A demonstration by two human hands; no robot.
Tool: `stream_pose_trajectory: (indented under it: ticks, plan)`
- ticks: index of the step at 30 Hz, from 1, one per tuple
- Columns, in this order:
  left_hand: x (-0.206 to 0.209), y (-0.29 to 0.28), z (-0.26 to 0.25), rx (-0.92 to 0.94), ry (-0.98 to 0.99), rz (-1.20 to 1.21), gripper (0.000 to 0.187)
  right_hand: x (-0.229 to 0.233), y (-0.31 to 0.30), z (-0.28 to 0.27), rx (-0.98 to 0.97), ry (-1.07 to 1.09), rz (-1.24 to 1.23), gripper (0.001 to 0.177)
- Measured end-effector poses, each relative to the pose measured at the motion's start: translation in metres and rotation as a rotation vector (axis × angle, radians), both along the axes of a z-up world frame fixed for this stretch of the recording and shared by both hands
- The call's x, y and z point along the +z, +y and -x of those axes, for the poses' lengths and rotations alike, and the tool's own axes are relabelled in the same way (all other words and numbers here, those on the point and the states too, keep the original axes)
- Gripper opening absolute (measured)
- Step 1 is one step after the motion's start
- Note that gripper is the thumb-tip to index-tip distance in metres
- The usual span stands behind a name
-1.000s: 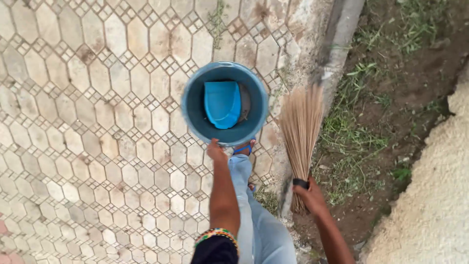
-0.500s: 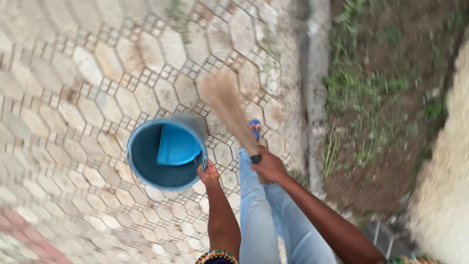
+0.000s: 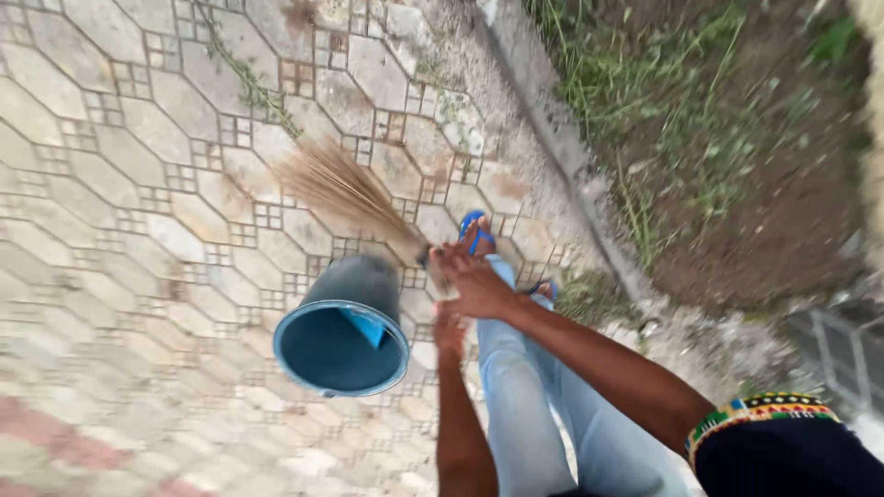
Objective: Clearing weeds from a garden bed and sweeping the area.
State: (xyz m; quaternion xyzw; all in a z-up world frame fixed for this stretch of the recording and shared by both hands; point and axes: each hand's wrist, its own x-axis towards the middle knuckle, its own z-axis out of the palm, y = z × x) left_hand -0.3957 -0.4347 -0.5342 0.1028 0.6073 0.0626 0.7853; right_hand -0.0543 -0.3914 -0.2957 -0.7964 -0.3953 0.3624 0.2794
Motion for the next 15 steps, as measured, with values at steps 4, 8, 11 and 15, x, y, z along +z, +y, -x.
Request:
stream_pose_trajectory:
  ticks: [4,8,11,15]
  plan:
    - [0.036,-0.061,-0.009,-0.274,0.113,-0.066,0.017,-0.008,-0.06,0.016,-0.041,0.29,0.258,0.07]
    - [0.044,-0.095,-0.024,-0.216,0.055,-0.178,0.013,-0.012,-0.182,0.073,-0.099,0.307,0.256,0.063]
    - [0.079,-0.08,-0.039,-0.296,0.017,-0.262,0.022,0.037,-0.238,0.08,-0.017,0.432,0.637,0.054]
    - [0.106,-0.06,-0.096,-0.515,0.046,-0.415,0.022,0.011,-0.333,0.096,-0.189,0.273,0.395,0.051]
